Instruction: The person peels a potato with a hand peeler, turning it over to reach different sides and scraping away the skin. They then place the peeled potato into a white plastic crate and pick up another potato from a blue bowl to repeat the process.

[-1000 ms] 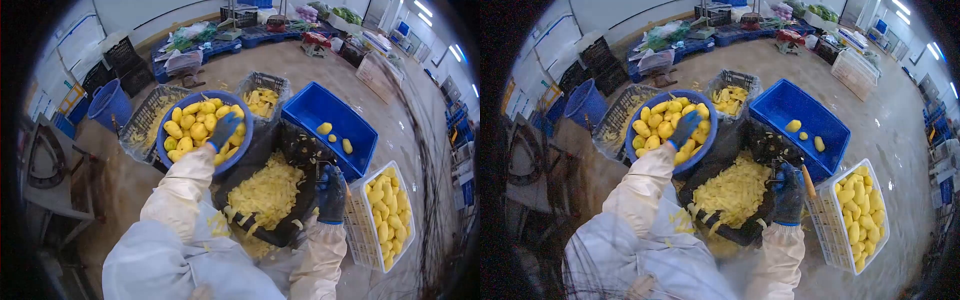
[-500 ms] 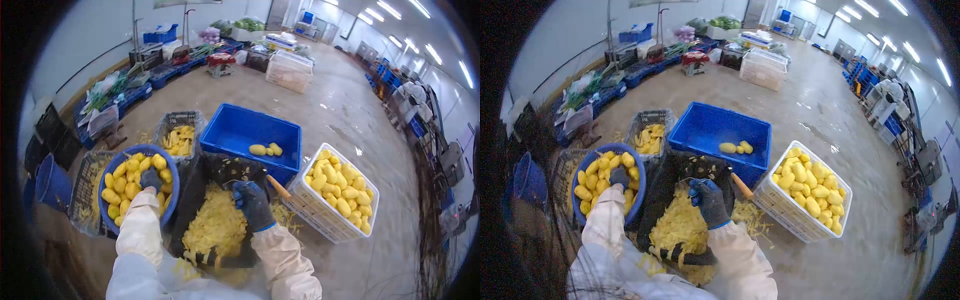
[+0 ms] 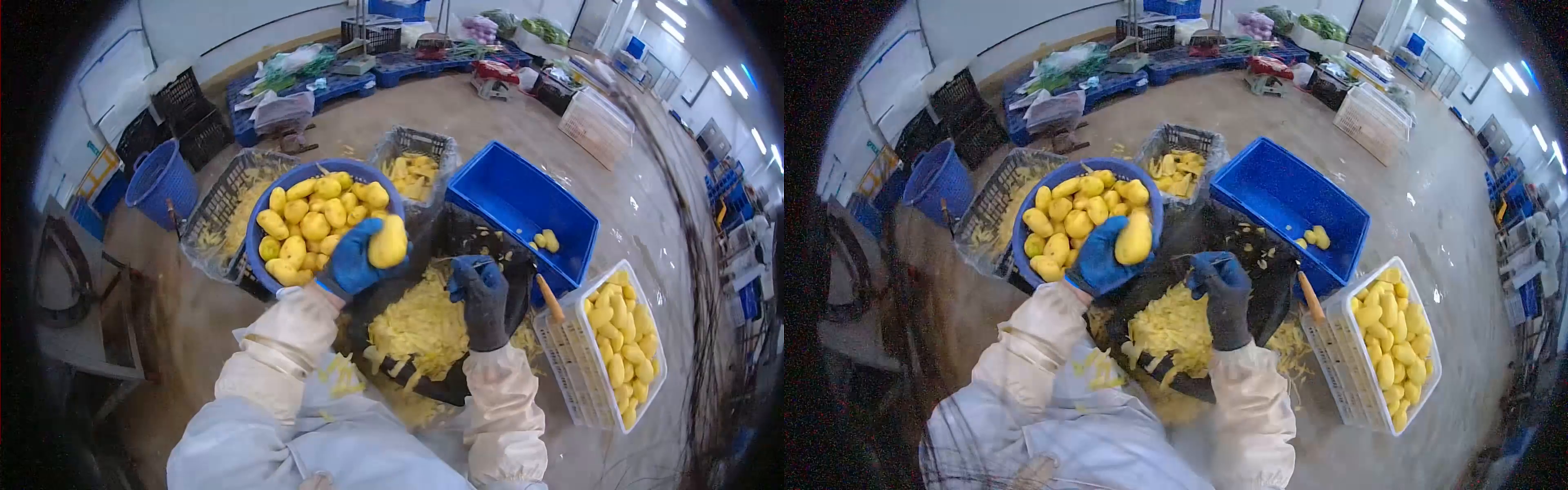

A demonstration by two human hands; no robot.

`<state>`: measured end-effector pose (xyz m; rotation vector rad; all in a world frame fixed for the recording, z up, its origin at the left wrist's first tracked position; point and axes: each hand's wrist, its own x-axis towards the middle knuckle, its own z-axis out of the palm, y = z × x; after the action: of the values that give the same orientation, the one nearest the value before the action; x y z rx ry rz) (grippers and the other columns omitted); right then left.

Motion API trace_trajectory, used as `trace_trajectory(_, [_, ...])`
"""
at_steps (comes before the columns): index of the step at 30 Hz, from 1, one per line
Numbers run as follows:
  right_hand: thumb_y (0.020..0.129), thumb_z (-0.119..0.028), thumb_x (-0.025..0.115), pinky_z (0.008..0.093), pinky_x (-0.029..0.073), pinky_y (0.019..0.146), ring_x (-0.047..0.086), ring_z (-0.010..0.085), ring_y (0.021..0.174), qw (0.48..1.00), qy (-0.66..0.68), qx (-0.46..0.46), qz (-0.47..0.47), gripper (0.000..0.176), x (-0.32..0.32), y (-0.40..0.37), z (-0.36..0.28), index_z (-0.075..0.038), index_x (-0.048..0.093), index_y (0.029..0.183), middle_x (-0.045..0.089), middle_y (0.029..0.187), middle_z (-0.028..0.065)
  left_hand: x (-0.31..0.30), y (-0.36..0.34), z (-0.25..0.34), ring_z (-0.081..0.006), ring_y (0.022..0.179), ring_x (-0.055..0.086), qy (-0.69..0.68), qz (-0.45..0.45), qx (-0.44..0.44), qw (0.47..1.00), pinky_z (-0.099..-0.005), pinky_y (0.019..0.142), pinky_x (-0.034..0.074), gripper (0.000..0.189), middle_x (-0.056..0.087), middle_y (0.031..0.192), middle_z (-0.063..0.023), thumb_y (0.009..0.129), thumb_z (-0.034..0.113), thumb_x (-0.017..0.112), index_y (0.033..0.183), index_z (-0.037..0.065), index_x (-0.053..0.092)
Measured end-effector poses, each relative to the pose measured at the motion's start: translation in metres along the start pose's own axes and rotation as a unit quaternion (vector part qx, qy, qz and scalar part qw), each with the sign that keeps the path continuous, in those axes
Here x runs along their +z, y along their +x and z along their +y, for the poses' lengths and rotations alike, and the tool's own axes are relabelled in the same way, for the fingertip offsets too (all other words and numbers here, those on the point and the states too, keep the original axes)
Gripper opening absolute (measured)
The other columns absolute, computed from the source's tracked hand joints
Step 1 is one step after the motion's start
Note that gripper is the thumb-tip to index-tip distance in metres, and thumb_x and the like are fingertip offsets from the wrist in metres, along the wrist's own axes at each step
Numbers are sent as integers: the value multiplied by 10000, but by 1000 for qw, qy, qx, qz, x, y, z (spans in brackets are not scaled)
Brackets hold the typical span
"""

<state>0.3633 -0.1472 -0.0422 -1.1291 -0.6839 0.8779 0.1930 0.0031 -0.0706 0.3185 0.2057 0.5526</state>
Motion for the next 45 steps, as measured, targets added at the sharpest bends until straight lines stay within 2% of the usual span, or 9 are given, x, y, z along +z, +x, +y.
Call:
trace_trajectory(14, [883,-101,611,200,386,504,511,65,559,1000,-8,-25,-4,67,2,38,40,-40,624,909,597,720,11,-12,-4,-30,-244,923,623,43,-10,-80,996,-356,743,552,488,592,1093,-108,930,357,565,1302,58,464])
trace_trajectory(16, [891,-100,608,196,384,504,508,60,562,1000,-10,12,21,72,29,25,31,-36,619,923,599,725,10,-15,-7,-22,-225,914,622,535,-98,163,824,-346,735,550,462,600,1070,-105,949,388,529,1275,63,482])
trace_trajectory(18, [905,-143,619,198,411,505,520,72,553,992,-111,-44,40,111,37,16,32,-32,615,902,615,746,27,-26,3,-25,-211,903,622,-25,-128,-117,985,-341,730,548,435,606,1058,-105,961,398,501,1238,63,504])
trace_trajectory(28, [912,-178,603,199,388,469,457,61,510,938,-276,-200,59,137,10,24,21,-41,614,916,527,648,-4,-23,-6,-25,-214,988,607,24,-39,-127,991,-353,793,544,470,594,1118,-103,954,418,505,1271,70,503])
trace_trajectory(31, [895,-149,618,212,425,494,527,78,533,999,-29,20,5,115,35,4,14,-38,620,925,579,675,18,-40,0,-29,-212,1020,595,-23,-43,-123,991,-353,856,519,450,593,1131,-104,956,362,529,1295,70,479])
trace_trajectory(34, [858,-106,664,210,422,510,560,86,585,969,-191,-93,-129,89,59,-20,33,-30,625,884,617,774,34,-38,-8,-29,-202,1026,591,603,-46,202,771,-336,892,495,431,591,1151,-105,952,289,555,1314,74,459])
trace_trajectory(38, [869,-131,648,221,455,554,578,90,643,962,-236,-129,36,115,-16,34,51,-28,640,919,634,791,38,-3,-15,-35,-221,910,630,188,-47,-142,971,-331,747,540,512,611,1112,-125,912,368,593,1281,32,480])
trace_trajectory(41, [897,-134,612,212,434,536,544,116,575,965,255,22,65,84,-41,47,48,-51,615,884,637,760,53,-17,-2,-45,-255,854,640,39,-75,-153,985,-333,687,550,524,621,1046,-127,920,442,552,1240,29,508])
trace_trajectory(45, [880,-115,645,222,452,548,571,104,586,1000,0,2,-22,105,21,5,23,-21,617,918,644,745,58,-19,5,-34,-246,917,629,-79,-60,-95,991,-353,746,553,535,614,1066,-123,928,465,526,1242,32,505])
